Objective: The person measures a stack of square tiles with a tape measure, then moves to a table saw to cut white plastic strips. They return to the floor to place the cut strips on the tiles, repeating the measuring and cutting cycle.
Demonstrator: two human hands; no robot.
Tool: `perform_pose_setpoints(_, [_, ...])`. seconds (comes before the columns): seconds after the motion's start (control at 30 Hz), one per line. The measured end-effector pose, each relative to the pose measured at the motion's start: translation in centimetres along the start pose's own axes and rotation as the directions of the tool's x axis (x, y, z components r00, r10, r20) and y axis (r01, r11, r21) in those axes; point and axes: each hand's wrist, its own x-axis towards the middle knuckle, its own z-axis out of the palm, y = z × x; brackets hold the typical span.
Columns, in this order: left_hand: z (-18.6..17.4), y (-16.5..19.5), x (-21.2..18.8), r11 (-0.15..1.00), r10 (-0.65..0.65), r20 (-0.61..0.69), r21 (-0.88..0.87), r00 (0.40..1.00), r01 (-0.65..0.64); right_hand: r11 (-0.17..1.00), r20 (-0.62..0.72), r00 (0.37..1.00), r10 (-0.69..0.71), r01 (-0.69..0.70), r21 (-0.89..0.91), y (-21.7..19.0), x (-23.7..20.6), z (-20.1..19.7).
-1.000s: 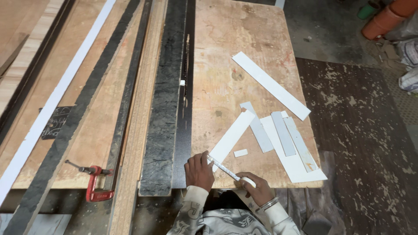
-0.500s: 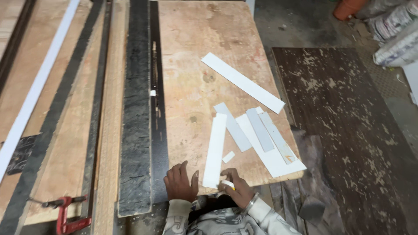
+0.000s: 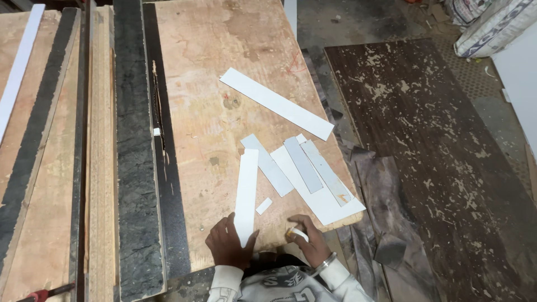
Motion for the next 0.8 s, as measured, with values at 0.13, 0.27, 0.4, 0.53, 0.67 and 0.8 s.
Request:
perform_pose_setpoints(0.13, [0.4,-0.3,0.2,0.999,-0.021,-0.042,0.044,0.999,0.023,0.993,-0.081,0.99,0.113,-0.111,0.03,1.3,-0.3,-1.4])
perform_pose_setpoints(0.27, [0.5,-0.2,0.3,0.999,-0.036,-0.091,-0.018,0.995,0.035,0.996,-0.109,0.991,0.081,-0.077,0.044,1.7,0.2,-1.8])
perform_pose_setpoints(0.4, [0.3,0.1,0.7,0.989,-0.118,-0.098,-0.103,0.988,0.107,1.0,-0.077,0.997,0.019,-0.019,0.012,1.8,1.4,-1.4])
perform_pose_setpoints(0.53, [0.0,0.0,1.0,0.978,-0.157,-0.08,-0.152,0.984,0.144,1.0,-0.013,1.0,-0.022,0.022,0.0,2.1,2.9,-1.1])
perform_pose_setpoints(0.67, [-0.7,-0.8,0.9,0.961,-0.221,-0.091,-0.188,0.971,0.202,0.994,-0.008,0.997,0.077,-0.077,-0.078,2.3,4.2,-0.9])
perform_pose_setpoints(0.8, [-2.2,-2.3,1.0,0.993,-0.064,-0.201,-0.109,0.978,0.043,0.993,0.008,0.999,-0.047,0.048,-0.108,1.9,5.2,-0.5])
